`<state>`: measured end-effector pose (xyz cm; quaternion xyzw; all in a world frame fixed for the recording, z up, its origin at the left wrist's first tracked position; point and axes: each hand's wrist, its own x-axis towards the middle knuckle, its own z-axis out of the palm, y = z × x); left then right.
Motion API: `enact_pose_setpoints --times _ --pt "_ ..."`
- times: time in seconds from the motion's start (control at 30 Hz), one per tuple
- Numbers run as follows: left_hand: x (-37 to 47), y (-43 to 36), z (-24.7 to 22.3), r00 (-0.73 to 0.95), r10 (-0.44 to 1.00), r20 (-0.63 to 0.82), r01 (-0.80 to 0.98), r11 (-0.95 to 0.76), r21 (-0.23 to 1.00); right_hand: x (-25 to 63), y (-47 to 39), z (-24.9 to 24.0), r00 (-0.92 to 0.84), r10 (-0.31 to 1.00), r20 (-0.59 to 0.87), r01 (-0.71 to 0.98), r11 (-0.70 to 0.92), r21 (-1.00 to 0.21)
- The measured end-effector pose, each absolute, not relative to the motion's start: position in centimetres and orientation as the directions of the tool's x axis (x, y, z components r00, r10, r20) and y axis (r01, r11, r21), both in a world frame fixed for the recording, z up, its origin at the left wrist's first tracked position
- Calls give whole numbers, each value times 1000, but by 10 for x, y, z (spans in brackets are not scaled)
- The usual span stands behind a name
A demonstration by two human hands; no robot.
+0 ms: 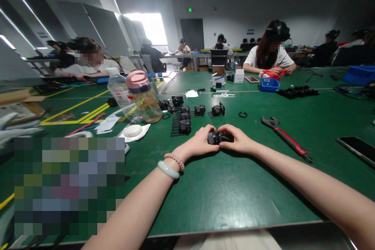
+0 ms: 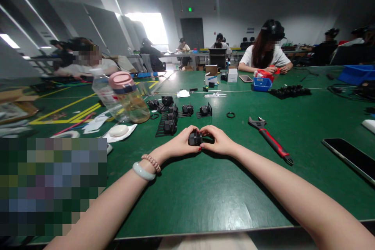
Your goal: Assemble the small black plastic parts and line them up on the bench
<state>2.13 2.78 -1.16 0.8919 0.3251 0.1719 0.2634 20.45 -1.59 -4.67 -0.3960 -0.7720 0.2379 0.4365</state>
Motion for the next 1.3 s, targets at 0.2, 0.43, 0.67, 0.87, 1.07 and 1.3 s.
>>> enact_pose_setpoints --times 0.2,0.43,0.67,0.87,1.07,1.3 --pt "20 30 -14 732 669 126 490 -646 585 205 -16 -44 -302 828 472 442 560 -701" --pt "20 30 -15 729 672 129 485 -641 595 206 -17 -43 -292 839 459 473 544 -693" --pt "20 29 -13 732 669 131 478 -640 602 205 -16 -44 -286 840 461 505 541 -673" --pt "21 28 -12 722 682 119 504 -636 585 205 -15 -41 -283 844 456 543 533 -649" --pt "21 29 -13 729 674 120 505 -647 571 205 -15 -42 -290 841 458 558 537 -633" --pt "21 29 -13 716 688 118 508 -630 588 205 -14 -43 -292 836 464 557 543 -628"
